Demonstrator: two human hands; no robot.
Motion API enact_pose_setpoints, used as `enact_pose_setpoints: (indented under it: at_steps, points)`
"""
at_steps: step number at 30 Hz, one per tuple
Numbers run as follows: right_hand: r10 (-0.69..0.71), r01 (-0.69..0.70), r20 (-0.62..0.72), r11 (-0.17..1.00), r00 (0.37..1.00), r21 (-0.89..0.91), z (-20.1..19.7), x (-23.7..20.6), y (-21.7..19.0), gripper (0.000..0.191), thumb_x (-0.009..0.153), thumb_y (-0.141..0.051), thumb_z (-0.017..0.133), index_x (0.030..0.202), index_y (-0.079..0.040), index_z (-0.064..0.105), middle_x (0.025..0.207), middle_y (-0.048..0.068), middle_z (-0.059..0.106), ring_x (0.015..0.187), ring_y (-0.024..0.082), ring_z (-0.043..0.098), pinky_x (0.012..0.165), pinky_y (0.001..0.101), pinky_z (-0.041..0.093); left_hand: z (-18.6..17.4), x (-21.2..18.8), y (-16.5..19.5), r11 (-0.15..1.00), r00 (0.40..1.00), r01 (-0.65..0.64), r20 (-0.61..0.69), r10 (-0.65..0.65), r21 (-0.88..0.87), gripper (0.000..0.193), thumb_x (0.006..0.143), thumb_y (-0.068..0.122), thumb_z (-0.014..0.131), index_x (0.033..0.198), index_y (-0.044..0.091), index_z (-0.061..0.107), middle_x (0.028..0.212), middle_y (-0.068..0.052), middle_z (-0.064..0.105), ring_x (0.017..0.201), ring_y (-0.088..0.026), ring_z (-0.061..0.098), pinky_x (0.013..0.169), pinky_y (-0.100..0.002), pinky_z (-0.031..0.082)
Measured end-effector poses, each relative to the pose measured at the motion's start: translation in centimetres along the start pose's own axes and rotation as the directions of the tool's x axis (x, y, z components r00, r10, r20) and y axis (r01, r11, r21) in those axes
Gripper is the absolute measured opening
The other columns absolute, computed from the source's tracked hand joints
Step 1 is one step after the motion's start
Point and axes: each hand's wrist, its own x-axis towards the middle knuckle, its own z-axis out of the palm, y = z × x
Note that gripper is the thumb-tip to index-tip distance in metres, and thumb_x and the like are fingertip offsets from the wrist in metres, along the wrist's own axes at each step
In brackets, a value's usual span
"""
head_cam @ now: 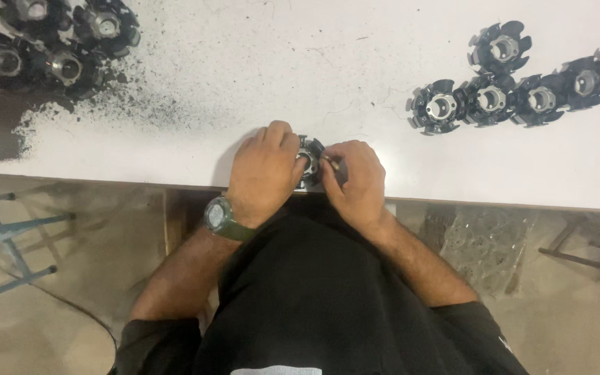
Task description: The person sits at a white workbench assembling black plastic hub components. They pick up a toothed plastic hub, press small black plastic caps and inserts into its center by hand, then place the finished hub in a growing row of completed assemblies on the table.
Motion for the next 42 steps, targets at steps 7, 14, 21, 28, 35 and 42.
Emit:
enact_pose_setpoints:
  at_steps: [7, 14, 21, 28, 35, 42]
  points:
    - [-0.006, 0.006, 0.028, 1.000, 1.000, -0.002, -0.7, 0.3, 0.5, 0.022, 0.088, 0.001, 0.076, 0.103, -0.006, 0.063, 0.093, 0.010, 0.063, 0.085, 0.032, 0.061, 0.076, 0.0438, 0.048, -0.5, 0.9, 1.3, 0.998, 0.996, 0.060, 0.059, -0.062, 0.030, 0.014, 0.085, 0.013, 0.072, 0.093, 0.003, 0.067, 0.102, -0.011, 0.060, 0.095, -0.030, 0.061, 0.082, -0.045, 0.051]
    - [-0.015, 0.010, 0.076, 0.998, 0.997, 0.057, -1.4, 0.4, 0.8, 0.023, 0.085, 0.000, 0.074, 0.105, -0.005, 0.063, 0.096, 0.010, 0.064, 0.089, 0.033, 0.062, 0.080, 0.0437, 0.049, -0.9, 0.0, 0.6, 0.996, 0.998, -0.046, -0.035, 0.043, -0.081, 0.024, 0.087, 0.011, 0.076, 0.109, 0.004, 0.072, 0.130, -0.010, 0.061, 0.115, -0.031, 0.057, 0.095, -0.046, 0.049]
    - [-0.025, 0.019, 0.073, 0.997, 0.997, 0.073, -1.5, 0.5, 0.9, 0.023, 0.086, 0.000, 0.075, 0.105, -0.005, 0.063, 0.098, 0.010, 0.064, 0.092, 0.031, 0.062, 0.081, 0.0426, 0.050, -0.3, -0.1, -0.9, 0.992, 0.993, -0.106, -0.050, 0.103, -0.075, 0.018, 0.084, 0.008, 0.075, 0.101, 0.005, 0.071, 0.130, -0.010, 0.060, 0.124, -0.031, 0.056, 0.100, -0.047, 0.049]
    - [-0.019, 0.012, 0.123, 0.998, 0.992, 0.058, -1.3, 0.6, 1.2, 0.025, 0.086, -0.002, 0.078, 0.107, -0.005, 0.064, 0.098, 0.011, 0.065, 0.094, 0.031, 0.063, 0.083, 0.0432, 0.051, 0.0, -0.2, -0.3, 0.976, 0.994, -0.089, 0.045, 0.099, -0.197, 0.017, 0.089, 0.009, 0.073, 0.104, 0.003, 0.071, 0.123, -0.012, 0.064, 0.108, -0.031, 0.066, 0.090, -0.044, 0.055]
    - [-0.063, 0.055, 0.078, 0.993, 0.995, 0.101, -0.8, -0.5, 0.9, 0.024, 0.085, 0.000, 0.078, 0.104, -0.005, 0.064, 0.101, 0.009, 0.066, 0.112, 0.033, 0.064, 0.111, 0.0548, 0.048, 0.2, -0.7, 0.1, 0.943, 0.997, 0.038, -0.056, -0.060, -0.331, 0.014, 0.096, 0.005, 0.070, 0.109, 0.002, 0.070, 0.114, -0.011, 0.071, 0.096, -0.029, 0.073, 0.082, -0.038, 0.060]
    - [-0.085, 0.082, 0.069, 0.996, 0.994, 0.046, -0.3, -0.8, 0.7, 0.024, 0.085, 0.000, 0.080, 0.104, -0.005, 0.066, 0.101, 0.010, 0.066, 0.113, 0.034, 0.063, 0.110, 0.0564, 0.047, 0.5, -1.0, 0.2, 0.938, 0.994, 0.078, -0.041, -0.097, -0.337, 0.014, 0.095, 0.005, 0.070, 0.109, 0.002, 0.071, 0.114, -0.011, 0.071, 0.096, -0.029, 0.072, 0.081, -0.038, 0.060]
